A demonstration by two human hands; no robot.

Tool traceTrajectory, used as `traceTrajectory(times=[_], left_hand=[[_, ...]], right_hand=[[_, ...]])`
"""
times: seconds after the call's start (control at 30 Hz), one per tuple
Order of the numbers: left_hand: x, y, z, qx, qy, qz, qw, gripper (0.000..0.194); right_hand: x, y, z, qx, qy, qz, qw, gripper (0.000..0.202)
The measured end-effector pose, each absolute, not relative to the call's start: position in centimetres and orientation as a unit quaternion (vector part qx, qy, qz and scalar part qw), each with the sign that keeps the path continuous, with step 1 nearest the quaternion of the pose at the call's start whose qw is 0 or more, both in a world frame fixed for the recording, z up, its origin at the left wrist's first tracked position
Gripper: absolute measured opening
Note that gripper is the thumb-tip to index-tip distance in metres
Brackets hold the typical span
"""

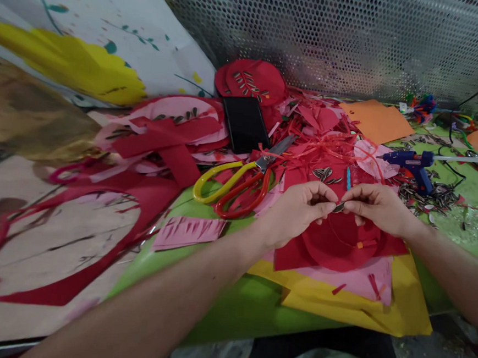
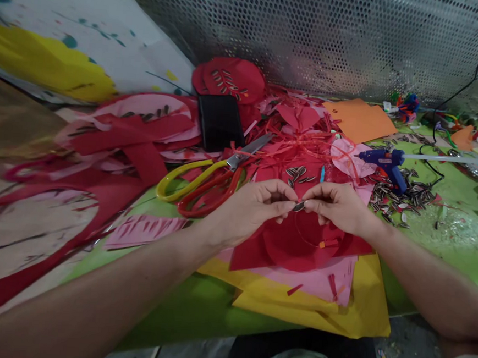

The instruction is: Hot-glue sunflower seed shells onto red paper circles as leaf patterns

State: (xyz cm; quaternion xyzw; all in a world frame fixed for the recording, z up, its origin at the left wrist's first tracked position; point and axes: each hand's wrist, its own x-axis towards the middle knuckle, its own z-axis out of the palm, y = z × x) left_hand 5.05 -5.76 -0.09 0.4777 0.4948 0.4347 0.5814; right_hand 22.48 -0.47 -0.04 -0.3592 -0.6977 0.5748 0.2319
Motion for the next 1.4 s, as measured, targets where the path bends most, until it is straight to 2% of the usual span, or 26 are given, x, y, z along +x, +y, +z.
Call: traceTrajectory(times=[0.23, 0.5, 0.63, 0.87, 1.1, 1.2, 1.4], left_hand=[[5.1, -5.8, 0.0, 0.511, 0.508, 0.414, 0.556, 0.008], [4.5, -5.6, -0.5, 0.644, 0.531, 0.371, 0.408, 0.009], [2.6, -4.0, -0.4, 0.651, 0.612, 0.356, 0.274, 0.011], [0.5, -1.4, -1.7, 0.675, 0.676, 0.245, 0.162, 0.015], [1.2, -0.7, 0.4, 0.734, 0.649, 0.188, 0.069, 0.024], [2.4, 0.5, 0.9, 0.793, 0.597, 0.119, 0.025, 0.029], [4.4, 3.5, 0.8, 0.835, 0.548, -0.006, 0.037, 0.027]], right_hand=[[22.4, -0.6, 0.1, -0.361, -0.680, 0.597, 0.225, 0.014], [22.5, -0.8, -0.2, -0.359, -0.699, 0.575, 0.229, 0.014], [23.0, -0.2, -0.4, -0.381, -0.732, 0.498, 0.267, 0.014], [23.9, 1.0, -0.5, -0.397, -0.826, 0.292, 0.274, 0.013], [24.1, 1.2, 0.1, -0.411, -0.838, 0.248, 0.259, 0.016], [24.3, 1.3, 0.2, -0.408, -0.843, 0.234, 0.262, 0.015], [24.8, 1.5, 0.4, -0.375, -0.865, 0.199, 0.267, 0.016]])
